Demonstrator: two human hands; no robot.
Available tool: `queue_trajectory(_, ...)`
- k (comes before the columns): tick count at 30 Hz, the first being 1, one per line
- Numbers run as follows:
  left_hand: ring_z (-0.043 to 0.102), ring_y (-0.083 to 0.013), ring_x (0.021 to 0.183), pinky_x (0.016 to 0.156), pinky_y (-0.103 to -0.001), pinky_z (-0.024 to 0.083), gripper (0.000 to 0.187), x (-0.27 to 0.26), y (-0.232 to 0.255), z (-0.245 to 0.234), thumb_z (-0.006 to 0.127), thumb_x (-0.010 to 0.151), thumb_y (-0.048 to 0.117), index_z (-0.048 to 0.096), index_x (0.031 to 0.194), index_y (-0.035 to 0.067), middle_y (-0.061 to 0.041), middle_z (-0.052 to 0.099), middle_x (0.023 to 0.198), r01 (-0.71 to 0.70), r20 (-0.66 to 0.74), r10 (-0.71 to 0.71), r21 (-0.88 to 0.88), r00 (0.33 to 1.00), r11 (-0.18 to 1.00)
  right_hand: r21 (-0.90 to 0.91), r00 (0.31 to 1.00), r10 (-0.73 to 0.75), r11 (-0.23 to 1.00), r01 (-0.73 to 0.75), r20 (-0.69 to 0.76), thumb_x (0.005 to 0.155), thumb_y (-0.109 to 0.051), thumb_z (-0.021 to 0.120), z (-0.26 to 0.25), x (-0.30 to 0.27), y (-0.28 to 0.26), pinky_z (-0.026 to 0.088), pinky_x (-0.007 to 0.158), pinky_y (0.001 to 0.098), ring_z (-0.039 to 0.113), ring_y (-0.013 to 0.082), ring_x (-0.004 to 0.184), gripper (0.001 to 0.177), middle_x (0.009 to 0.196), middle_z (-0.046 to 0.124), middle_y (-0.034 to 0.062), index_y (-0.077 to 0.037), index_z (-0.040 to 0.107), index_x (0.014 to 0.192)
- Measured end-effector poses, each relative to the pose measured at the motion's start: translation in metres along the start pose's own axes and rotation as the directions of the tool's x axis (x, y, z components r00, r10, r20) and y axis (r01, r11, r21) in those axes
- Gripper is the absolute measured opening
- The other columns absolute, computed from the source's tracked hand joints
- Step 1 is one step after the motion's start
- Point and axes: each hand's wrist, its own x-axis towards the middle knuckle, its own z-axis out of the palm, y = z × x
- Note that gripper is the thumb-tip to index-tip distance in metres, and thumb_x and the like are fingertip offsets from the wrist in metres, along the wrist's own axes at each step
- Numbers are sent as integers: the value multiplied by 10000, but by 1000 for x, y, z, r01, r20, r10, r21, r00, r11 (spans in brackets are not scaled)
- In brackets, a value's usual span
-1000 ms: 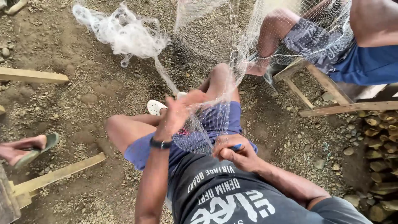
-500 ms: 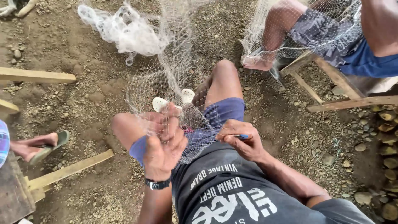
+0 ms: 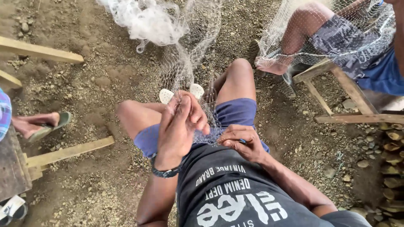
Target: Repairing a white fishing net using scissors and a small blue tool while sitting outdoors.
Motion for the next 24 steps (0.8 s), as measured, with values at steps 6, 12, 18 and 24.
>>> queue_trajectory(6, 521, -76, 506, 476, -205, 473, 224, -15, 15, 28, 697, 978, 237, 675, 900, 28, -50, 547, 611, -79, -35, 107, 461, 994, 884, 72, 998, 38, 997, -42, 54, 941, -136, 722, -3, 4, -7, 577, 642, 391, 709, 279, 674, 160, 791, 750, 154, -3, 805, 911)
queue_trajectory(12, 693, -300, 931, 824, -390, 517, 233, -31, 3, 20, 541, 1052, 276, 594, 989, 58, -202, 680, 922, -142, -120, 159, 138, 980, 980, 88, 996, 62, 994, -67, 59, 958, -145, 705, 0, 0, 8, 570, 642, 393, 721, 278, 687, 194, 787, 760, 173, 14, 813, 934)
queue_trajectory(18, 393, -77, 514, 464, -212, 370, 274, -32, -27, 8, 519, 1093, 308, 609, 1158, 58, 49, 411, 641, -141, -137, 137, -25, 981, 990, 147, 994, 94, 984, -103, 63, 906, -99, 746, 3, 3, 13, 536, 565, 349, 607, 208, 620, 156, 805, 726, 208, 50, 795, 904)
queue_trajectory(24, 420, -68, 530, 504, -223, 392, 191, -31, -16, 23, 691, 980, 113, 682, 1114, -24, -22, 522, 598, -338, -261, 423, 315, 868, 887, 440, 986, 85, 898, -14, -141, 908, -432, 731, -37, -9, 30, 346, 438, 233, 433, 101, 527, 549, 1077, 652, 318, 83, 707, 1099)
